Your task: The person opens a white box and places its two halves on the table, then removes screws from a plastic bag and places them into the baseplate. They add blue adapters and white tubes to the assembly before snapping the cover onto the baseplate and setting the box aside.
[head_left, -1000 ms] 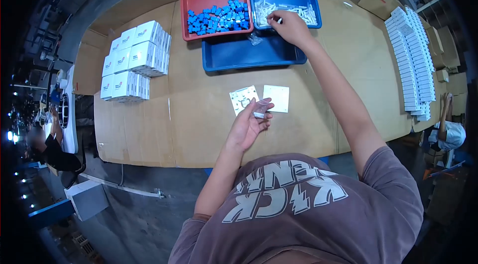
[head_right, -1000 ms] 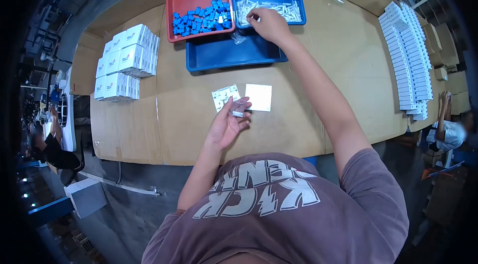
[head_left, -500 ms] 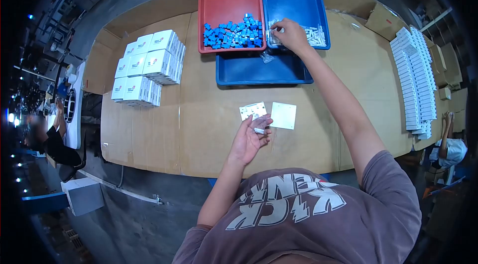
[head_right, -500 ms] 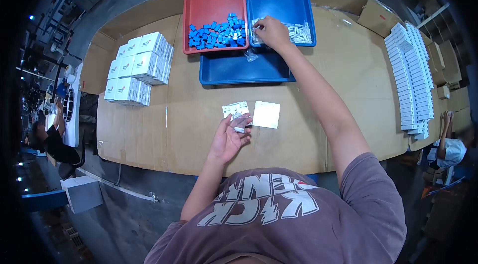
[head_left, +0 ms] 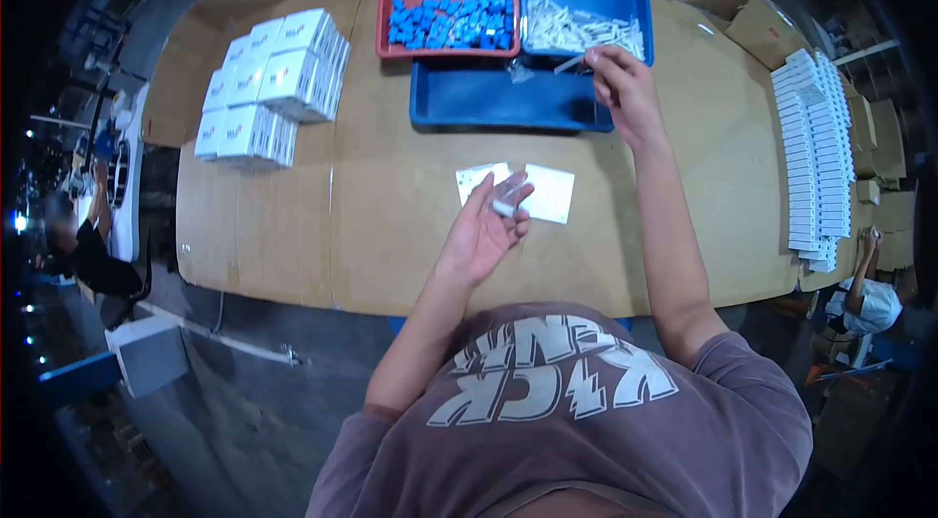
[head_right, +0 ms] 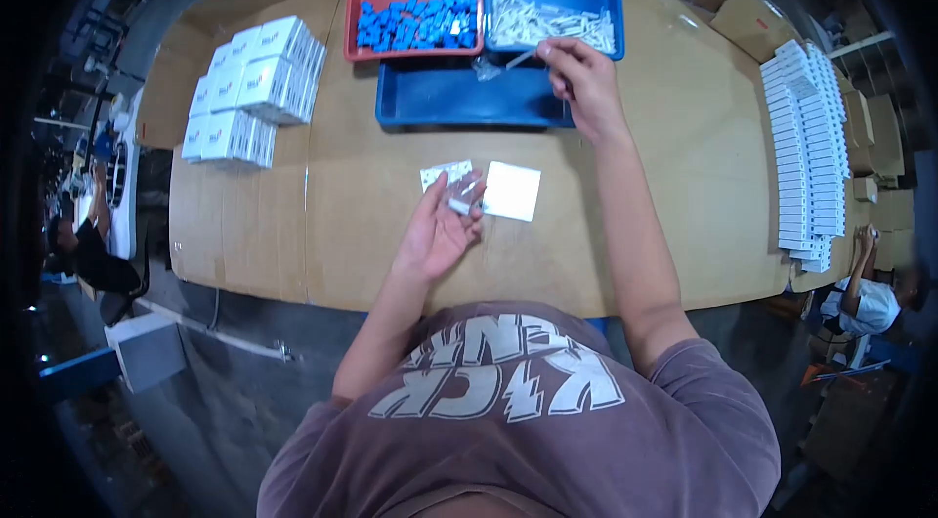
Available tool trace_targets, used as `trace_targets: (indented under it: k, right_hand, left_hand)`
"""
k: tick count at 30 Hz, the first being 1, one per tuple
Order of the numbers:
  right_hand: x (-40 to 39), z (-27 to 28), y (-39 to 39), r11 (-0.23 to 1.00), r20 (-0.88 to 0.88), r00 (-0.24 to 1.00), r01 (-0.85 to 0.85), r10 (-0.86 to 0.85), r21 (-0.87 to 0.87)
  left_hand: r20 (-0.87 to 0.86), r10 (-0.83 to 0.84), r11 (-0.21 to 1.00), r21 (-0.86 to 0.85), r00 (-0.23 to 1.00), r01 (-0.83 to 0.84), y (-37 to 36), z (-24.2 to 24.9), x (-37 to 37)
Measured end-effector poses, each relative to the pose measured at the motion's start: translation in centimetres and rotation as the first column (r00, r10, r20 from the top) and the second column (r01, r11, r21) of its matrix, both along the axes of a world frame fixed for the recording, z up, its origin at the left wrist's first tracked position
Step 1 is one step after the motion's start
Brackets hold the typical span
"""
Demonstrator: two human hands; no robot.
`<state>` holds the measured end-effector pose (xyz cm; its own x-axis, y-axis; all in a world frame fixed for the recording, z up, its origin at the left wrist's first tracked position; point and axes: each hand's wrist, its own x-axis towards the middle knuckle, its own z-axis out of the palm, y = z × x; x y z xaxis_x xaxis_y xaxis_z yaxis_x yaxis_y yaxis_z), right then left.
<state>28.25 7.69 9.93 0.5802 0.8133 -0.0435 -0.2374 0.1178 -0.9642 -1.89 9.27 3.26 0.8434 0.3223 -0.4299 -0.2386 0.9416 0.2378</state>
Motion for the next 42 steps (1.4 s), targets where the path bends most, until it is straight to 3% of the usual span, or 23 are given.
trace_targets:
  k: [4,10,14,17,20,26,29,32,35,40,42]
  right_hand:
    - [-6.3,-1.6,-4.5,0.986,0.007,1.0,-0.029,0.03,-0.162]
    - [-8.9,-1.5,-6.7,0.942,0.107,0.96,-0.224,0.257,-0.249]
    - [-9.0,-2.0,-6.4,0.876,0.061,0.892,-0.425,0.449,-0.227]
    - [-9.2,-1.9,-5.7,0.83,0.215,0.812,-0.478,0.542,-0.287]
    - [-9.9,-3.1,-5.4,0.844,0.27,0.8,-0.496,0.535,-0.203]
    - [-9.9,-1.6,-5.2,0.782,0.421,0.66,-0.508,0.622,-0.36]
    - [-9.9,0.6,-5.4,0.683,0.467,0.501,-0.59,0.728,-0.431]
    - [-9.6,0.1,-5.3,0.667,0.487,0.466,-0.613,0.739,-0.424]
    - [-9.0,-1.0,-5.3,0.717,0.495,0.537,-0.623,0.683,-0.313]
    - [-8.8,-0.3,-5.6,0.745,0.319,0.684,-0.523,0.657,-0.413]
    - [-9.3,-0.2,-5.8,0.799,0.288,0.756,-0.486,0.588,-0.354]
  left_hand:
    - [0.02,0.005,1.0,-0.014,1.0,-0.005,0.1,-0.1,0.3]
    - [-0.009,-0.068,0.998,0.004,0.998,0.068,-0.3,0.1,0.5]
    - [0.027,-0.098,0.994,0.056,0.995,0.096,-0.6,0.0,0.7]
    - [0.003,-0.086,0.994,0.062,0.996,0.086,-0.8,-0.2,0.5]
    - [-0.018,-0.061,0.996,0.063,0.998,0.062,-0.9,-0.3,0.0]
    - [-0.028,-0.05,0.996,0.071,0.998,0.052,-1.0,-1.0,-1.0]
    - [-0.05,-0.071,0.992,0.102,0.996,0.076,-1.1,-1.5,-1.1]
    - [-0.099,-0.07,0.981,0.175,0.993,0.086,-1.2,-0.5,-0.7]
    - [-0.157,-0.033,0.948,0.307,0.987,0.08,-1.1,1.1,-0.6]
    - [-0.344,0.089,0.693,0.695,0.935,0.19,-0.9,1.9,-0.7]
    - [-0.325,0.144,0.682,0.718,0.935,0.144,-1.2,2.3,-0.5]
